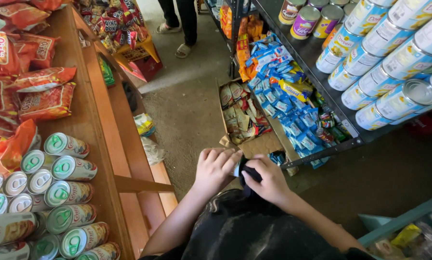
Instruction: Wiping canned goods with a cloth and organizing them on grocery store shelves.
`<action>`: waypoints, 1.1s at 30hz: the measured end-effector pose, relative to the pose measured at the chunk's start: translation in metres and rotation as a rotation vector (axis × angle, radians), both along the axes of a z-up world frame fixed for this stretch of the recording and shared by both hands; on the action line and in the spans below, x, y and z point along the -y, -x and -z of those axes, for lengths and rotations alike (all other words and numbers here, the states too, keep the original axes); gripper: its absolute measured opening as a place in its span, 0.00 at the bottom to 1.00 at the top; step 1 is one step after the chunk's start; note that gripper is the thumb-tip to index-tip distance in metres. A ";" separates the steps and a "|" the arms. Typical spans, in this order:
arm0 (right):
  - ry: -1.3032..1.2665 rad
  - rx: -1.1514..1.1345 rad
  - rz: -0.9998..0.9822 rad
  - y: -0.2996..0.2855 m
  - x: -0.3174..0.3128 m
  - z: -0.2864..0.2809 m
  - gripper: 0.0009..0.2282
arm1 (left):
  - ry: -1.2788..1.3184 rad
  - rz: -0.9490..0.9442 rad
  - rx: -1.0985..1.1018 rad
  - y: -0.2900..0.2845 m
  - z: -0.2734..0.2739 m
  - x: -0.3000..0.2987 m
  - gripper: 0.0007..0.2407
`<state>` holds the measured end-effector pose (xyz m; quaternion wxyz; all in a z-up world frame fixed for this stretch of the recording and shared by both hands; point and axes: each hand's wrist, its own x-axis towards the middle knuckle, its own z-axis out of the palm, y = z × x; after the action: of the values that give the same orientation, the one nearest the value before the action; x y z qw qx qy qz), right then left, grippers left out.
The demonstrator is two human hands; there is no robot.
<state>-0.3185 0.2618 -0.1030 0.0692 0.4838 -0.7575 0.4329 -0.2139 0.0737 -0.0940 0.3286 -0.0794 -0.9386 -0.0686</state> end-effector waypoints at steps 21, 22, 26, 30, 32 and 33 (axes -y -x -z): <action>0.085 -0.012 -0.121 0.000 0.009 0.015 0.06 | 0.020 -0.058 0.020 -0.022 -0.011 -0.003 0.28; 0.102 0.010 -0.106 0.004 0.009 0.014 0.05 | 0.020 -0.036 0.025 -0.020 -0.007 -0.004 0.28; 0.106 0.012 -0.070 0.011 0.009 0.033 0.06 | 0.053 -0.063 0.010 -0.022 -0.007 -0.005 0.27; 0.114 0.048 -0.134 -0.004 0.001 0.024 0.06 | 0.022 -0.033 0.035 -0.019 -0.003 -0.008 0.26; 0.134 0.077 -0.122 -0.001 0.001 0.023 0.06 | -0.002 0.004 0.031 -0.018 -0.007 -0.011 0.23; 0.140 0.085 -0.080 0.005 0.003 0.024 0.05 | 0.009 0.001 0.016 -0.018 -0.012 -0.012 0.21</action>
<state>-0.3234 0.2590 -0.1268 0.0534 0.4888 -0.7079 0.5071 -0.1955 0.0853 -0.0825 0.3207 -0.0807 -0.9415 -0.0652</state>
